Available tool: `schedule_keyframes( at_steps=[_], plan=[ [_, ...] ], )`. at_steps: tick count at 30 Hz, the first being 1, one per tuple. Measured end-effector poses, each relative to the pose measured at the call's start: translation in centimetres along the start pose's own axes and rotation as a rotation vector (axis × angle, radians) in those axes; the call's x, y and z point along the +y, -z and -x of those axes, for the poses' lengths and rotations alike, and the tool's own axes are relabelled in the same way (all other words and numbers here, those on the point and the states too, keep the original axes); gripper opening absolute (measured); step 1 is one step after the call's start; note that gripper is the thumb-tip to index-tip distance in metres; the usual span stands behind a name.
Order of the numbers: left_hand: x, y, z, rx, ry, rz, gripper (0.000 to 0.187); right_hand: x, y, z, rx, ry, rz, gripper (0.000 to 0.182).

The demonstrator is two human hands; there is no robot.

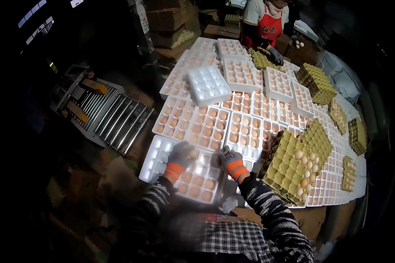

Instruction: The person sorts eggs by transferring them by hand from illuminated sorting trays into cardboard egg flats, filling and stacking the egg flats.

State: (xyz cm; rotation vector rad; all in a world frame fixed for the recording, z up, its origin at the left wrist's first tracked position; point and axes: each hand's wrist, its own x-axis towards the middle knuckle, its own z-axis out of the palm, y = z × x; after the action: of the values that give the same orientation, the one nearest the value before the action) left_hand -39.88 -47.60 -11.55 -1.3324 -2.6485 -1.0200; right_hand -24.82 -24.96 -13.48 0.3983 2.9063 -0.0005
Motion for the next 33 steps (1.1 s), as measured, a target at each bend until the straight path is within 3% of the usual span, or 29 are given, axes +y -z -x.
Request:
schedule_keyframes(
  at_steps=[4, 6, 8, 10, 11, 13, 16, 17, 18, 20, 22, 24, 25, 26, 28, 30, 32, 33],
  plan=[
    [-0.3, 0.2, 0.1, -0.043, -0.015, -0.014, 0.035, -2.2, 3.9, 1.3, -0.007, -0.014, -0.102, 0.043],
    [0.5, 1.6, 0.5, -0.024, -0.055, -0.01, 0.035, -3.7, 4.1, 1.0, 0.283, 0.148, -0.379, 0.047],
    [1.5, 2.9, 1.8, -0.146, 0.057, 0.21, 0.047, -5.3, 4.9, 0.8, 0.194, 0.163, -0.372, 0.047],
    [2.1, 2.7, 3.1, -0.396, 0.117, 0.201, 0.056, -6.0, 5.7, 0.7, 0.042, 0.2, -0.359, 0.047],
    [1.7, 2.0, 3.7, -0.451, 0.113, 0.134, 0.057, -6.0, 5.5, 1.1, 0.095, 0.147, -0.489, 0.047],
    [1.5, 1.0, 3.9, -0.511, 0.092, 0.07, 0.058, -5.4, 5.3, 2.4, 0.165, 0.137, -0.462, 0.049],
    [2.6, 0.0, 3.9, -0.384, 0.117, 0.07, 0.057, -5.4, 6.6, 5.2, 0.22, 0.121, -0.456, 0.052],
    [3.1, -0.5, 3.7, -0.244, 0.013, 0.103, 0.056, -5.2, 5.5, 5.8, 0.249, 0.27, -0.409, 0.051],
    [3.7, -1.1, 3.1, -0.103, -0.101, 0.142, 0.055, -5.1, 4.2, 6.2, 0.252, 0.278, -0.44, 0.051],
    [5.1, -2.9, 2.5, -0.158, -0.134, 0.215, 0.054, -4.6, 1.5, 6.7, 0.257, 0.294, -0.503, 0.05],
    [4.3, -5.7, 2.5, -0.152, -0.28, 0.152, 0.053, -3.5, 2.7, 8.6, 0.373, 0.248, -0.564, 0.05],
    [2.8, -7.4, 3.6, -0.259, -0.289, -0.051, 0.052, -1.7, 5.3, 11.3, 0.489, 0.147, -0.487, 0.048],
    [3.1, -7.5, 3.6, -0.24, -0.294, -0.039, 0.052, -0.3, 7.8, 13.3, 0.542, 0.177, -0.481, 0.048],
    [3.3, -7.2, 3.5, -0.22, -0.29, -0.031, 0.051, 1.1, 9.8, 15.7, 0.534, 0.076, -0.632, 0.05],
    [3.0, -7.4, 2.8, -0.222, -0.231, 0.053, 0.053, 6.3, 13.2, 20.9, 0.628, -0.026, -0.511, 0.045],
    [3.6, -7.5, 1.4, -0.258, -0.1, 0.088, 0.053, 12.6, 13.2, 25.9, 0.715, -0.314, -0.42, 0.039],
    [8.4, -7.3, -1.1, -0.208, -0.117, 0.301, 0.055, 18.6, 11.9, 29.7, 0.64, -0.67, -0.303, 0.034],
    [11.8, -7.5, -2.7, -0.232, -0.172, 0.374, 0.057, 21.2, 10.9, 30.8, 0.6, -0.7, -0.289, 0.031]
  ],
)
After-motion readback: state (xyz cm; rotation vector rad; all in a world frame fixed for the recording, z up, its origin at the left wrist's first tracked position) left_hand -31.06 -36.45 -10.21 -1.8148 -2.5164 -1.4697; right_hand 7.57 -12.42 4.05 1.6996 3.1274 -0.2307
